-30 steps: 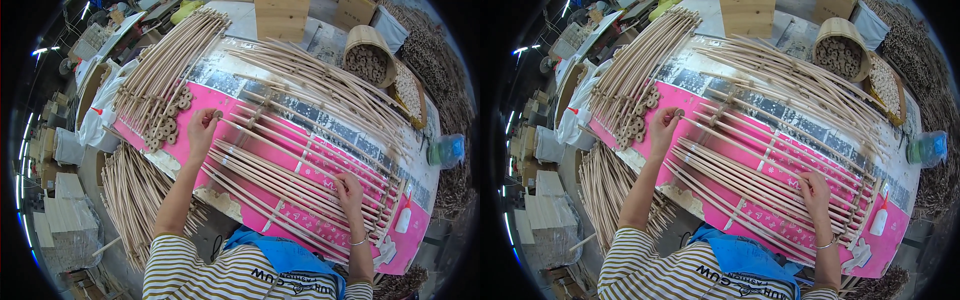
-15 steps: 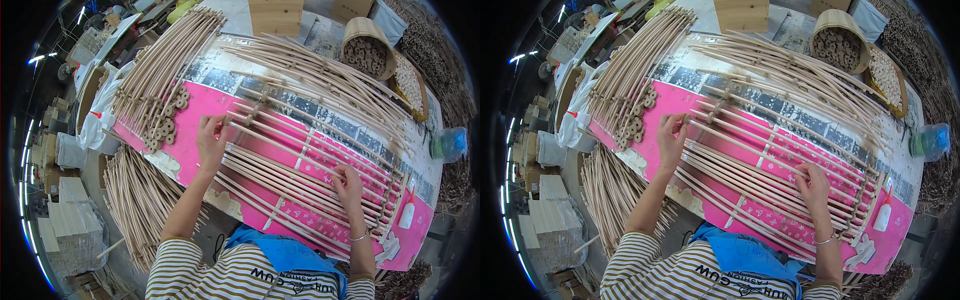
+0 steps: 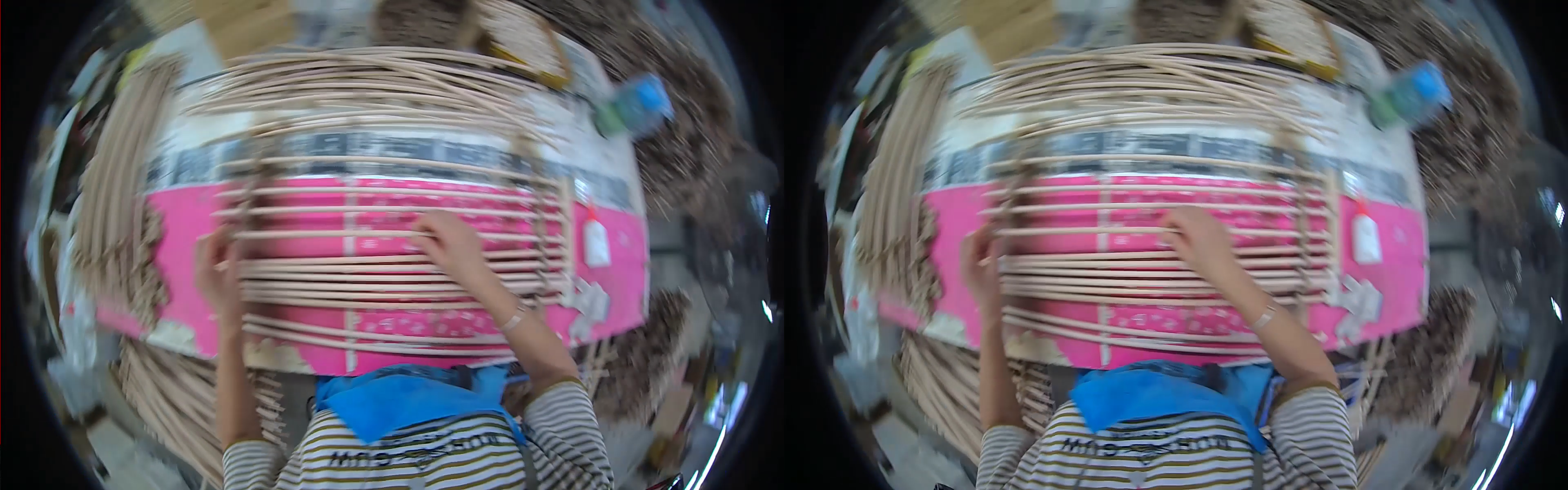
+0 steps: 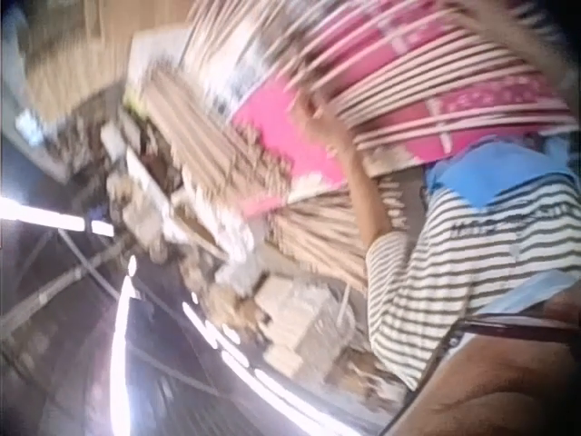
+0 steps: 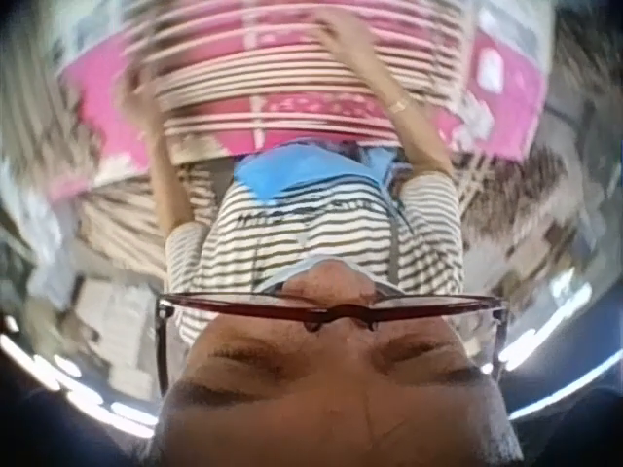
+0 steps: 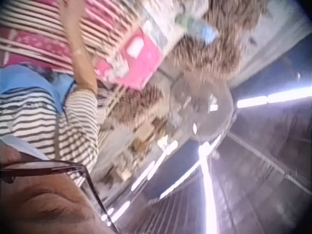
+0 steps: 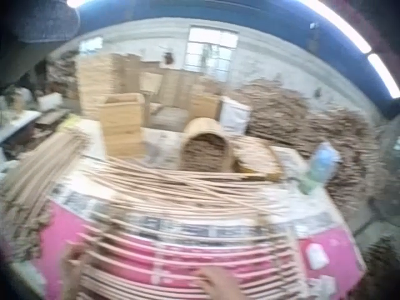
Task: Applying glue to wooden dowels and assembling them into a grid-like frame structure.
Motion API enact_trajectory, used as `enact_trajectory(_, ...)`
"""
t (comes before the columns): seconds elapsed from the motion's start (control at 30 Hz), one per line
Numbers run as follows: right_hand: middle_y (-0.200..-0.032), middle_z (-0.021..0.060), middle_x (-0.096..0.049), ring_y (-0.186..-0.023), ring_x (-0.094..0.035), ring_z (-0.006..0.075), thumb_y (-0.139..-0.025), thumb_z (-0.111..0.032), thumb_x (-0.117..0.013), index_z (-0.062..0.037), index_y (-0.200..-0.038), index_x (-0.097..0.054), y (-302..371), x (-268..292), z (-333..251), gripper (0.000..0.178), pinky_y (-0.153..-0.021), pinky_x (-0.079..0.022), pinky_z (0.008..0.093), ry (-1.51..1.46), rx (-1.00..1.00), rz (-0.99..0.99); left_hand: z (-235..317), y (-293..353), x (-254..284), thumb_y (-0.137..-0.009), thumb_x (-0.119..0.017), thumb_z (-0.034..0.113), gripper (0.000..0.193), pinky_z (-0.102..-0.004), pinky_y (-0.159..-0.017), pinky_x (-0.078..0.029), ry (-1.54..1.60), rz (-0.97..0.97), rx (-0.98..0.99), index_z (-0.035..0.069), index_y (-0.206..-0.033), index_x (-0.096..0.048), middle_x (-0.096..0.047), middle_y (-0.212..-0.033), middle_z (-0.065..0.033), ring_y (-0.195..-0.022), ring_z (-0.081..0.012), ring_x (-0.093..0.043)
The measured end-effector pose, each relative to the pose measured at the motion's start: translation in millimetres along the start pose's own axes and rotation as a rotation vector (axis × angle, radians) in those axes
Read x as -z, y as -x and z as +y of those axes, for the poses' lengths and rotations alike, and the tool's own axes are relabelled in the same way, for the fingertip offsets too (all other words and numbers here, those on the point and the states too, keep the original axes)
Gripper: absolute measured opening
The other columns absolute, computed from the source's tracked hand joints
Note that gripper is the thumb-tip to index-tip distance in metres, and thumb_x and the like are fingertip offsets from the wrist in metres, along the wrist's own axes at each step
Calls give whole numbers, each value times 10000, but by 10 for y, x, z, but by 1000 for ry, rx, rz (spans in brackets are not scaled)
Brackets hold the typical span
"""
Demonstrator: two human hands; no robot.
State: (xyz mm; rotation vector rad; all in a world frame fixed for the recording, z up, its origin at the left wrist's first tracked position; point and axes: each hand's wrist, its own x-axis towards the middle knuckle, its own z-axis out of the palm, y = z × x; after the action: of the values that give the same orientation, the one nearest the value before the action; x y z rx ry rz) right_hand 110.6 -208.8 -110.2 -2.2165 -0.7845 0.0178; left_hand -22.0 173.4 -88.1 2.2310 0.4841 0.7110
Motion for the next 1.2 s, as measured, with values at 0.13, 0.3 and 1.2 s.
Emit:
enact_trajectory(0.13, -893, 81, -673, -870, -654, 297, -933, -239, -708, -82, -939, -687, -8, 70, -28, 158, -751, -516, 417, 52, 31, 73, 8, -72, -86, -918, -685, -37, 327, -288, -802, -527, -137, -65, -24, 14, -1241, -702, -640, -974, -50, -852, -150, -641)
enact_trajectory(0.3, -904, 83, -665, -880, -645, 304, -917, -235, -709, -73, -917, -689, 44, 49, 70, 163, -786, -512, 439, 58, 11, 108, 19, -95, -193, -917, -677, -46, 330, -293, -785, -525, -125, -99, -5, 21, -1239, -703, -629, -970, -45, -841, -146, -627)
enact_trajectory(1.2, -923, 63, -626, -908, -602, 272, -860, -152, -759, -79, -953, -734, -74, 97, -115, 120, -791, -458, 411, 332, 138, 107, -19, -95, -112, -864, -772, 99, 342, -403, -792, -539, -242, -107, -29, 64, -1200, -715, -681, -970, -106, -868, -266, -688)
